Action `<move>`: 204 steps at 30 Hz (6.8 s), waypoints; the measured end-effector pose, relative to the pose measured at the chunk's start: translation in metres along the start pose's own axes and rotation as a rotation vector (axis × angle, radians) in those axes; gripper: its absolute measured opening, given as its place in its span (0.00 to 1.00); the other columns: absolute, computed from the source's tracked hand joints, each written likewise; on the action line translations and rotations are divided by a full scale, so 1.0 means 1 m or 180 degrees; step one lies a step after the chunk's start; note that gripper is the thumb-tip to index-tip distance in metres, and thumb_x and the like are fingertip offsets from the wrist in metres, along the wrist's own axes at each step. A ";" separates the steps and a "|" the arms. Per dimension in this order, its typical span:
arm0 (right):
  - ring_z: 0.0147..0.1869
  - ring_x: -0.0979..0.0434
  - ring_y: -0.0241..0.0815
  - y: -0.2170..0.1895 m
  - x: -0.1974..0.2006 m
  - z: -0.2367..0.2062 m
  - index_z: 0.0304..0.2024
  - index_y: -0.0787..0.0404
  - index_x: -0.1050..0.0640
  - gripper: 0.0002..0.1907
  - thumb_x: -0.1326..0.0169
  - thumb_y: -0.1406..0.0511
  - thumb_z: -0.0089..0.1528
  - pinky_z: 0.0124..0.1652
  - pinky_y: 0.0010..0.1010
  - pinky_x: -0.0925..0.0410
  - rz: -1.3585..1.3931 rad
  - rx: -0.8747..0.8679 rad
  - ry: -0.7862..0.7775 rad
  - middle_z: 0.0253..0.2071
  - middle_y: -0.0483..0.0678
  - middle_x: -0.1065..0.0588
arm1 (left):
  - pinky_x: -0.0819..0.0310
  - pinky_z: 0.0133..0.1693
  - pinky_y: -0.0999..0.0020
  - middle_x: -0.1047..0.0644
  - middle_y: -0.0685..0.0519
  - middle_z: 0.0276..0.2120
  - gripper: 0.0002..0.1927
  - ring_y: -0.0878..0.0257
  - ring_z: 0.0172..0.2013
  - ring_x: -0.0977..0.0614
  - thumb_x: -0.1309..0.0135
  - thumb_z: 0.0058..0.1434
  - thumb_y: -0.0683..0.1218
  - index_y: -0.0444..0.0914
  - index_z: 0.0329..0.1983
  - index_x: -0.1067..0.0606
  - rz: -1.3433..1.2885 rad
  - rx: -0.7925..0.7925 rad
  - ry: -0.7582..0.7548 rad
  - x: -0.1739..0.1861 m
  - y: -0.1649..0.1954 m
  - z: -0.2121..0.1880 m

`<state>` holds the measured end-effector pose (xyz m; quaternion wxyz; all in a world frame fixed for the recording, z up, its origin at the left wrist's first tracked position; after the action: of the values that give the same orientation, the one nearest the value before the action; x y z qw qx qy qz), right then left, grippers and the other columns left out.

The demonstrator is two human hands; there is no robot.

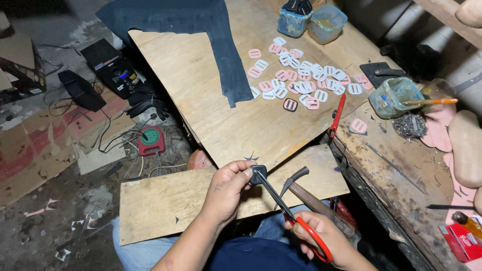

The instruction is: The person repeatedly trims small black shoe parts with scissors, then places each piece on a wooden board and taps it with a hammer to shape it. Finished pieces are set aside on the table.

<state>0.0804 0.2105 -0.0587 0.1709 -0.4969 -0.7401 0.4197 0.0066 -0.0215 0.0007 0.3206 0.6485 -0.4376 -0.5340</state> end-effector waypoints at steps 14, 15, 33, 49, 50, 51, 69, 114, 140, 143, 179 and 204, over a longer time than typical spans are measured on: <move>0.18 0.31 0.29 -0.007 0.002 -0.003 0.39 0.62 0.19 0.14 0.40 0.57 0.61 0.18 0.22 0.37 -0.0524 -0.0237 0.0402 0.24 0.40 0.27 | 0.30 0.35 0.77 0.19 0.54 0.35 0.12 0.72 0.30 0.25 0.49 0.65 0.40 0.29 0.48 0.22 -0.0191 0.0065 0.0065 0.003 -0.009 0.000; 0.18 0.31 0.29 -0.007 0.002 -0.003 0.38 0.62 0.19 0.14 0.39 0.58 0.61 0.18 0.22 0.37 -0.0560 -0.0213 0.0403 0.24 0.40 0.27 | 0.30 0.34 0.77 0.19 0.53 0.34 0.12 0.71 0.30 0.26 0.49 0.64 0.39 0.29 0.48 0.23 -0.0369 0.0098 0.0051 0.003 -0.011 0.001; 0.29 0.28 0.35 -0.004 -0.013 0.005 0.51 0.66 0.24 0.24 0.47 0.52 0.64 0.30 0.26 0.30 -0.0016 0.0374 -0.0496 0.31 0.45 0.29 | 0.19 0.38 0.72 0.20 0.49 0.36 0.09 0.65 0.32 0.18 0.51 0.60 0.35 0.35 0.43 0.28 -0.0939 0.0311 0.0150 -0.005 -0.011 -0.005; 0.31 0.35 0.27 -0.006 0.008 0.013 0.49 0.64 0.22 0.18 0.41 0.59 0.61 0.31 0.20 0.40 -0.0535 0.0107 -0.0469 0.31 0.38 0.31 | 0.18 0.39 0.68 0.20 0.51 0.32 0.10 0.65 0.32 0.18 0.50 0.66 0.45 0.33 0.35 0.24 -0.0314 0.0400 0.0520 0.007 -0.011 -0.012; 0.30 0.34 0.28 -0.007 0.008 0.012 0.48 0.64 0.22 0.18 0.42 0.59 0.61 0.30 0.20 0.38 -0.0498 0.0086 -0.0430 0.31 0.39 0.30 | 0.18 0.39 0.68 0.19 0.51 0.32 0.10 0.65 0.32 0.18 0.50 0.66 0.45 0.32 0.36 0.24 -0.0263 0.0314 0.0477 0.007 -0.009 -0.010; 0.29 0.33 0.29 -0.007 0.008 0.011 0.48 0.64 0.22 0.18 0.42 0.58 0.61 0.29 0.21 0.37 -0.0460 0.0062 -0.0391 0.31 0.39 0.29 | 0.18 0.40 0.68 0.19 0.51 0.32 0.11 0.65 0.33 0.18 0.50 0.66 0.45 0.32 0.36 0.23 -0.0212 0.0231 0.0435 0.007 -0.008 -0.009; 0.27 0.30 0.33 -0.006 -0.002 0.010 0.47 0.69 0.23 0.26 0.46 0.50 0.63 0.26 0.23 0.35 0.0020 0.0485 -0.0737 0.29 0.44 0.29 | 0.22 0.47 0.65 0.17 0.50 0.36 0.10 0.65 0.36 0.17 0.52 0.68 0.46 0.36 0.40 0.23 -0.0643 0.0386 0.0415 0.008 -0.020 -0.008; 0.31 0.27 0.34 -0.011 -0.024 0.004 0.51 0.66 0.26 0.26 0.51 0.50 0.65 0.31 0.24 0.30 0.0208 0.0442 -0.0657 0.31 0.46 0.29 | 0.20 0.33 0.74 0.19 0.49 0.33 0.13 0.65 0.31 0.18 0.47 0.60 0.35 0.38 0.48 0.30 -0.0497 0.0326 0.0472 0.007 -0.007 -0.007; 0.19 0.33 0.30 0.005 0.001 0.015 0.41 0.63 0.21 0.15 0.43 0.57 0.61 0.20 0.22 0.37 -0.0296 -0.0271 0.0074 0.24 0.40 0.30 | 0.21 0.40 0.70 0.17 0.51 0.32 0.12 0.66 0.32 0.18 0.52 0.67 0.46 0.34 0.35 0.21 0.0055 0.0431 0.0468 0.019 -0.021 -0.002; 0.18 0.33 0.30 0.009 0.006 0.014 0.38 0.63 0.21 0.14 0.41 0.58 0.61 0.19 0.23 0.37 -0.0519 -0.0331 0.0252 0.22 0.41 0.30 | 0.22 0.39 0.71 0.17 0.51 0.32 0.12 0.67 0.31 0.19 0.51 0.68 0.46 0.34 0.35 0.21 0.0095 0.0325 0.0433 0.019 -0.021 -0.001; 0.18 0.30 0.30 0.000 -0.005 0.016 0.42 0.63 0.20 0.17 0.44 0.56 0.63 0.19 0.23 0.35 -0.0344 -0.0235 0.0092 0.24 0.41 0.28 | 0.23 0.35 0.74 0.18 0.49 0.30 0.08 0.68 0.30 0.18 0.49 0.66 0.43 0.32 0.40 0.23 0.0442 0.0105 0.0311 0.019 -0.020 -0.003; 0.29 0.31 0.29 0.001 -0.010 0.018 0.48 0.62 0.23 0.17 0.43 0.58 0.62 0.30 0.22 0.33 -0.0639 -0.0003 -0.0275 0.31 0.39 0.28 | 0.18 0.37 0.68 0.19 0.50 0.33 0.08 0.64 0.31 0.17 0.49 0.67 0.47 0.36 0.38 0.28 -0.0537 0.0539 0.0625 0.017 -0.016 -0.008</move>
<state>0.0734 0.1932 -0.0682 0.1797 -0.4017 -0.7930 0.4212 0.0190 -0.0306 -0.0190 0.2600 0.7568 -0.3916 -0.4542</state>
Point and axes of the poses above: each hand's wrist, its own z-axis towards the middle knuckle, its own x-axis out of the back of the hand, y = z × x, the point moved 8 cm from there along z, towards the middle knuckle
